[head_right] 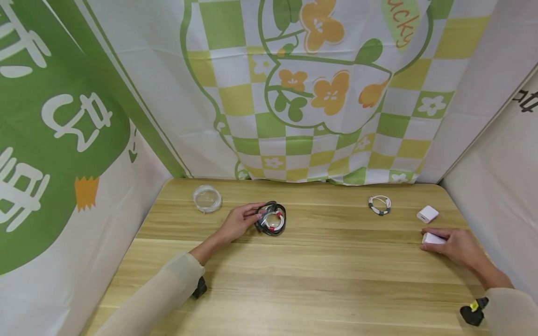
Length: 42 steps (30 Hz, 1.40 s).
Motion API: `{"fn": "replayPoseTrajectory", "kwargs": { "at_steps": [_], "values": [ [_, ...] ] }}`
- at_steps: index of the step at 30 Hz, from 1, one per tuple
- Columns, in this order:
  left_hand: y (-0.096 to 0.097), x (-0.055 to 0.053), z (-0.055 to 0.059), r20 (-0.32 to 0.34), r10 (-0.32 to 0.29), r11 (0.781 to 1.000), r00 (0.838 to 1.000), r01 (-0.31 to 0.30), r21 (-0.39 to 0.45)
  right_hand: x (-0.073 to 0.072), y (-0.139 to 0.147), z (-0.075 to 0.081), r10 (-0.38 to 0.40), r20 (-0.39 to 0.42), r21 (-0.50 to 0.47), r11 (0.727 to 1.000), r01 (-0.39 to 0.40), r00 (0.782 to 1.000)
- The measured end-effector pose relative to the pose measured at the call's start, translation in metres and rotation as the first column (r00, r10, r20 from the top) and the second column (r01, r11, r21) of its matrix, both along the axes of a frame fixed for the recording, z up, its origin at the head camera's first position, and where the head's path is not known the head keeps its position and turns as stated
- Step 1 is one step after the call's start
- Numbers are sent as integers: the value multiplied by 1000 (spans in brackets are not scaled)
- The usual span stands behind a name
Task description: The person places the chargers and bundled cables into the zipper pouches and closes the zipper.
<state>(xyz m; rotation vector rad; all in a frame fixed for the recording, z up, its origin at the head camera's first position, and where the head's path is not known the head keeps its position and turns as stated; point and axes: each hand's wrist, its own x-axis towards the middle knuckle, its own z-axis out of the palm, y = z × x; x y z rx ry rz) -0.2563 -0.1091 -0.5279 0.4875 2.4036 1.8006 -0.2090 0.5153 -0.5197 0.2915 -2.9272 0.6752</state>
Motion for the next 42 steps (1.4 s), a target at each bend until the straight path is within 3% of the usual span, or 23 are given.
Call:
{"fn": "replayPoseTrajectory", "kwargs": {
  "at_steps": [6, 15, 22, 34, 42],
  "values": [
    [2, 0, 1, 28, 11, 1000, 1000, -12, 3, -1, -1, 1, -7, -19, 0, 1000, 7, 1000],
    [3, -1, 2, -1, -16, 1000, 1000, 16, 17, -3, -5, 4, -13, 5, 16, 1000, 13, 1000],
    [3, 0, 3, 8, 4, 1000, 1000, -4, -11, -7, -17, 13, 2, 18, 71, 997, -3, 1000],
    [2, 0, 4, 6, 6, 1000, 1000, -6, -27, -15, -38, 15, 107, -88, 44, 994, -104, 990],
    [1, 0, 3, 14, 6, 1000, 1000, -6, -6, -22, -54, 20, 164, -93, -1, 986, -165, 982]
  ]
}}
